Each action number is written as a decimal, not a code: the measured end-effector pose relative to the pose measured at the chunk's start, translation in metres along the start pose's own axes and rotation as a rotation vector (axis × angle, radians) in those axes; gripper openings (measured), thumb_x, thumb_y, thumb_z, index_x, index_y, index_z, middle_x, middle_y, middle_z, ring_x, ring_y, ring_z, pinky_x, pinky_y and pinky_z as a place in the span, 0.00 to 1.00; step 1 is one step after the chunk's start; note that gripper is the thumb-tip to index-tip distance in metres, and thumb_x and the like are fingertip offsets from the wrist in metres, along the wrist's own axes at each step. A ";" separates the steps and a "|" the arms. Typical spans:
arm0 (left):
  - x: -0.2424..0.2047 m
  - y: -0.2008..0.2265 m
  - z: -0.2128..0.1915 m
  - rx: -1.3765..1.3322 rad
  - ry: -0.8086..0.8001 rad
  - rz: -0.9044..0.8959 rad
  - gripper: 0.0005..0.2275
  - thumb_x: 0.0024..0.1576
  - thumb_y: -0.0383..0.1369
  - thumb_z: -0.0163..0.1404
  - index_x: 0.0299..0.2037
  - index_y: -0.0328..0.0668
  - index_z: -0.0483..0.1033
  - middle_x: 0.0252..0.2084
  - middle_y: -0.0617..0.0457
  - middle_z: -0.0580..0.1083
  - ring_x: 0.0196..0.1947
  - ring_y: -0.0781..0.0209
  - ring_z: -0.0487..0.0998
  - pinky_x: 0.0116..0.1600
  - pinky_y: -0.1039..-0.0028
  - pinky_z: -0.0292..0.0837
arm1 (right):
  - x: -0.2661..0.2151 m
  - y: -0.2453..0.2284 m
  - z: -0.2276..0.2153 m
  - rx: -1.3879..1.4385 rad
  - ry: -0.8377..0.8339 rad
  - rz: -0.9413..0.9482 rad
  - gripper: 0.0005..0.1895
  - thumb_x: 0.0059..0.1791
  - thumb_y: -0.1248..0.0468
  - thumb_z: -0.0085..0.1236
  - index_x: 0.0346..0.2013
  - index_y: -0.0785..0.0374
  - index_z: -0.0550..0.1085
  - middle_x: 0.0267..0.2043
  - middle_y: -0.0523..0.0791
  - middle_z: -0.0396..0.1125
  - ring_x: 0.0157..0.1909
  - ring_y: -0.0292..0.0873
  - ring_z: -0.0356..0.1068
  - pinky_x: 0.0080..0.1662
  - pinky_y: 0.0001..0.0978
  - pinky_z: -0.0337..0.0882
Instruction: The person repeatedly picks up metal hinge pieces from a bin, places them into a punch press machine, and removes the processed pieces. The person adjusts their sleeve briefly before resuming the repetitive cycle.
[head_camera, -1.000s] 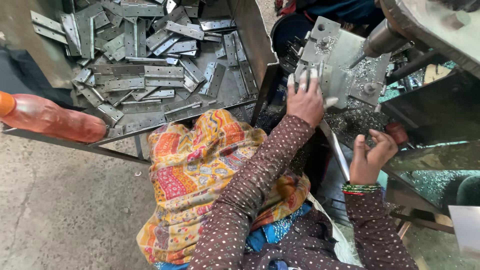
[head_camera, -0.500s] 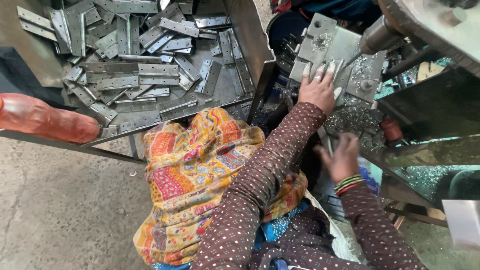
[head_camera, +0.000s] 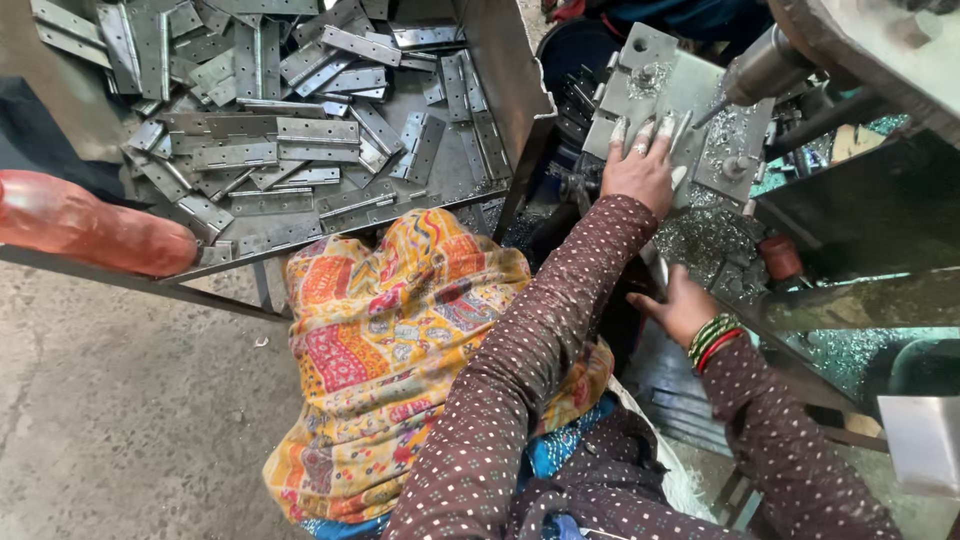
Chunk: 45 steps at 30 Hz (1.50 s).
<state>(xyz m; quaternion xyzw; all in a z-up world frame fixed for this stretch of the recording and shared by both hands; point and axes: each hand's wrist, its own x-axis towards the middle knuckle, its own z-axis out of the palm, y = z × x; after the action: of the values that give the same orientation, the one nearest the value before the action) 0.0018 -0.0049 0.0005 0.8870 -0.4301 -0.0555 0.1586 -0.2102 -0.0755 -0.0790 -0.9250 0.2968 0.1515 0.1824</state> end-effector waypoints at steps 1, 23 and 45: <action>0.004 0.001 0.000 -0.002 0.051 0.004 0.16 0.61 0.35 0.39 0.56 0.47 0.75 0.68 0.55 0.64 0.70 0.59 0.61 0.73 0.48 0.51 | -0.001 0.000 0.005 0.041 0.021 -0.022 0.40 0.45 0.38 0.61 0.49 0.70 0.59 0.29 0.61 0.72 0.31 0.64 0.75 0.36 0.52 0.74; 0.024 -0.001 0.010 0.000 0.099 0.031 0.13 0.61 0.33 0.43 0.52 0.42 0.78 0.68 0.50 0.64 0.68 0.56 0.63 0.73 0.49 0.49 | -0.009 -0.004 0.010 0.000 0.196 -0.113 0.41 0.44 0.39 0.62 0.49 0.75 0.62 0.25 0.60 0.70 0.25 0.60 0.74 0.31 0.51 0.73; 0.024 0.005 0.015 0.013 0.218 0.062 0.15 0.56 0.33 0.45 0.50 0.42 0.78 0.63 0.50 0.68 0.67 0.55 0.64 0.71 0.50 0.53 | -0.028 -0.009 0.067 -0.021 0.292 0.014 0.36 0.47 0.43 0.59 0.56 0.66 0.63 0.29 0.60 0.72 0.31 0.63 0.75 0.38 0.54 0.74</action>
<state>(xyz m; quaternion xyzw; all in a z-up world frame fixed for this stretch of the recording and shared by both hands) 0.0093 -0.0297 -0.0108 0.8751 -0.4377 0.0492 0.2003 -0.2387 -0.0262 -0.1256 -0.9370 0.3249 0.0198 0.1266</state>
